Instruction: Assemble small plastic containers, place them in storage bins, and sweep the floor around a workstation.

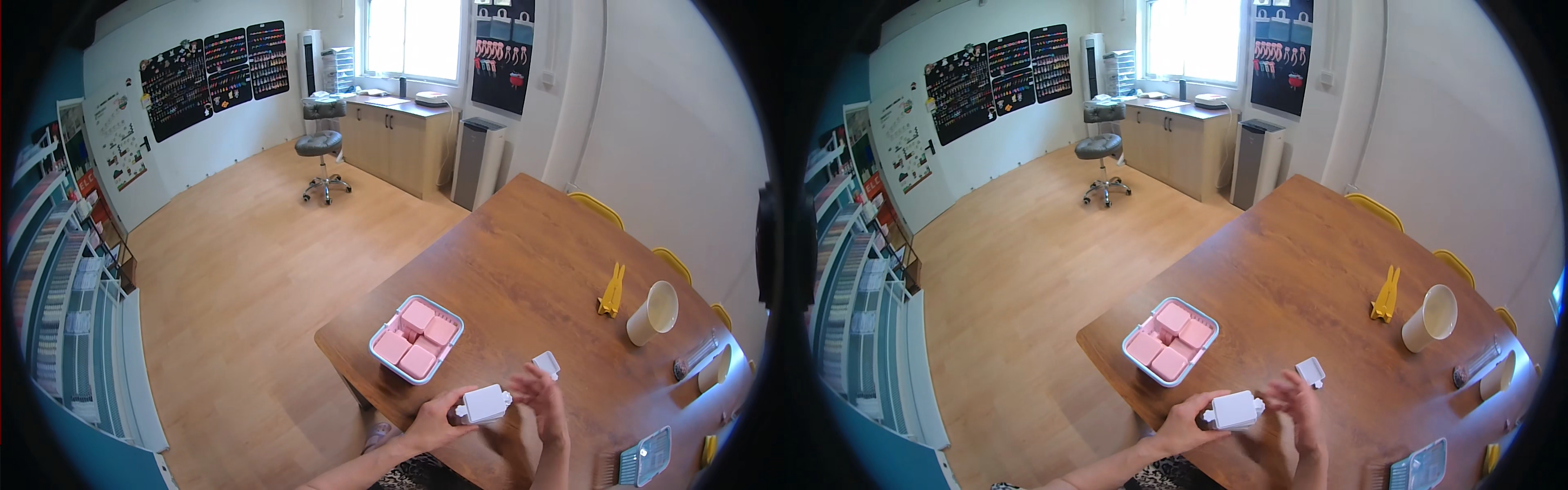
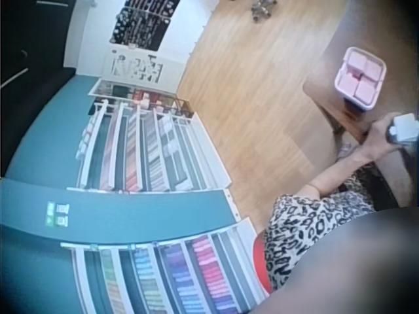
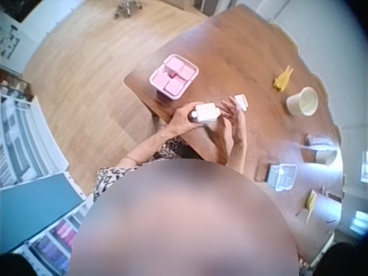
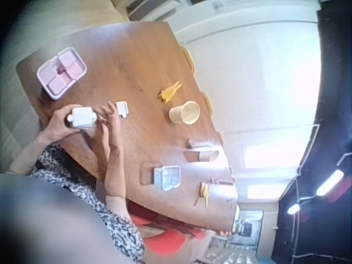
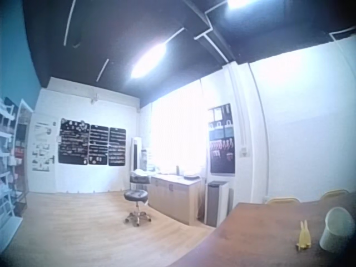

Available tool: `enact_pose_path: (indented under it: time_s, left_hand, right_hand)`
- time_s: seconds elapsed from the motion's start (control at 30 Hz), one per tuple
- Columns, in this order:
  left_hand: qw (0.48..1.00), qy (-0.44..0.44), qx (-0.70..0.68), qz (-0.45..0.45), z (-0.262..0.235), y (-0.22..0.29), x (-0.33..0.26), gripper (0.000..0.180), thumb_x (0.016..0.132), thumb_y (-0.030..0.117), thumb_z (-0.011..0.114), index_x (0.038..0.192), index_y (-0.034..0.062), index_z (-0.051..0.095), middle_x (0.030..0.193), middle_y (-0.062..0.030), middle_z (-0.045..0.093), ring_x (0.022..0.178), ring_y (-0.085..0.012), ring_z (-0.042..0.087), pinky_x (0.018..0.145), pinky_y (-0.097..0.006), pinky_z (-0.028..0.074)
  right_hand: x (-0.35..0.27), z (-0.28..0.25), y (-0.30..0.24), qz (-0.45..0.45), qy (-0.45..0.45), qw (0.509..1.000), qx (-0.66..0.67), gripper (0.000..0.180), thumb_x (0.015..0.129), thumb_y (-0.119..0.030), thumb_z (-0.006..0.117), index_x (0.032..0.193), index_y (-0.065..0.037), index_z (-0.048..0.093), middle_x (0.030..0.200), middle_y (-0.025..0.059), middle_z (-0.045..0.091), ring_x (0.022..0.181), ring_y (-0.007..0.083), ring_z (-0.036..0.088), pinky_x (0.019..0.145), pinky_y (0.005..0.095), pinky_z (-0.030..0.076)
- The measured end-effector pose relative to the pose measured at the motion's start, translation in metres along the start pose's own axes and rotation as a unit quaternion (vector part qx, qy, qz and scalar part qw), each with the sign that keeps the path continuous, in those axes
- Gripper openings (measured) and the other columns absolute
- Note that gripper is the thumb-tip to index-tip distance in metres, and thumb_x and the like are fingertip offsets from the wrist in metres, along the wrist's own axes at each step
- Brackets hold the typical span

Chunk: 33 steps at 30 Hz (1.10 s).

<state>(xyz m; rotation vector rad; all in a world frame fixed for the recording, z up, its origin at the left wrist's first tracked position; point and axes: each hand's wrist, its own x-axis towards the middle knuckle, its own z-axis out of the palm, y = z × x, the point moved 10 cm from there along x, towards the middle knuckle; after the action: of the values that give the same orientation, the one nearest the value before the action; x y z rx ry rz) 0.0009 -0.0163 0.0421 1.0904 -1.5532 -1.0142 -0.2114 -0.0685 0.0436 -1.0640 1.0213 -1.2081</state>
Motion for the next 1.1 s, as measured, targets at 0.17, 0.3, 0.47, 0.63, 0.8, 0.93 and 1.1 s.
enact_pose_path:
  time_s: [0.17, 0.3, 0.47, 0.63, 0.8, 0.93, 1.1]
  left_hand:
    - [0.997, -0.008, 0.069, 0.044, 0.002, 0.005, 0.001, 0.069, 0.072, 0.011, 0.083, 0.135, 0.0057, 0.054, 0.125, -0.0158, 0.062, 0.114, -0.0297, 0.061, 0.096, -0.038, 0.051]
    - [0.993, -0.037, 0.076, 0.085, 0.013, -0.001, -0.003, 0.074, 0.069, 0.006, 0.082, 0.136, 0.0067, 0.051, 0.127, -0.0155, 0.06, 0.12, -0.033, 0.056, 0.101, -0.041, 0.046]
    - [0.981, -0.077, 0.085, 0.158, 0.018, 0.032, 0.001, 0.083, 0.071, 0.01, 0.084, 0.144, 0.009, 0.044, 0.14, -0.0173, 0.047, 0.125, -0.0352, 0.052, 0.107, -0.041, 0.043]
    - [0.991, -0.082, -0.092, 0.054, 0.025, 0.007, 0.006, 0.09, 0.068, 0.013, 0.086, 0.145, 0.0056, 0.041, 0.14, -0.0175, 0.045, 0.128, -0.0352, 0.049, 0.107, -0.041, 0.042]
    - [0.987, -0.112, 0.042, 0.11, 0.044, 0.0, -0.004, 0.085, 0.07, 0.015, 0.085, 0.143, 0.0046, 0.042, 0.132, -0.0164, 0.051, 0.123, -0.0346, 0.052, 0.104, -0.041, 0.044]
    - [0.988, -0.083, 0.058, 0.117, 0.042, 0.004, -0.014, 0.076, 0.072, 0.015, 0.083, 0.138, 0.0047, 0.046, 0.127, -0.0165, 0.053, 0.121, -0.0351, 0.052, 0.103, -0.041, 0.044]
    - [0.983, -0.087, 0.075, 0.142, 0.054, -0.014, -0.014, 0.075, 0.07, 0.019, 0.082, 0.135, 0.0042, 0.046, 0.13, -0.019, 0.051, 0.124, -0.0377, 0.048, 0.106, -0.044, 0.04]
  right_hand:
    - [-0.023, 0.049, 0.024, 0.087, -0.188, 0.975, -0.079, 0.069, 0.084, -0.025, 0.076, 0.141, -0.001, 0.046, 0.122, 0.0104, 0.06, 0.11, 0.0182, 0.058, 0.098, 0.0322, 0.045]
    - [-0.025, 0.052, 0.041, 0.144, -0.213, 0.959, -0.117, 0.068, 0.075, -0.018, 0.082, 0.133, 0.0, 0.053, 0.118, 0.0071, 0.063, 0.11, 0.0171, 0.059, 0.097, 0.0314, 0.046]
    - [-0.029, 0.048, 0.036, 0.101, -0.223, 0.964, -0.104, 0.073, 0.07, -0.015, 0.086, 0.133, 0.001, 0.052, 0.119, 0.0085, 0.062, 0.11, 0.0172, 0.059, 0.097, 0.0315, 0.047]
    - [-0.038, 0.043, 0.028, -0.04, -0.192, 0.975, -0.099, 0.084, 0.063, -0.011, 0.09, 0.133, -0.001, 0.046, 0.12, 0.0084, 0.059, 0.109, 0.0177, 0.059, 0.097, 0.0343, 0.047]
    - [-0.05, 0.029, 0.04, -0.147, -0.161, 0.928, -0.303, 0.083, 0.065, -0.011, 0.088, 0.134, -0.002, 0.044, 0.12, 0.0127, 0.059, 0.111, 0.0238, 0.059, 0.098, 0.0361, 0.047]
    - [-0.072, 0.04, 0.027, -0.175, -0.134, 0.905, -0.364, 0.091, 0.068, -0.007, 0.081, 0.144, 0.0, 0.033, 0.134, 0.0208, 0.051, 0.124, 0.0337, 0.053, 0.107, 0.0403, 0.041]
    - [-0.079, 0.041, 0.042, -0.146, -0.14, 0.915, -0.35, 0.091, 0.071, 0.002, 0.058, 0.151, 0.005, 0.017, 0.152, 0.0248, 0.031, 0.144, 0.038, 0.029, 0.119, 0.0419, 0.023]
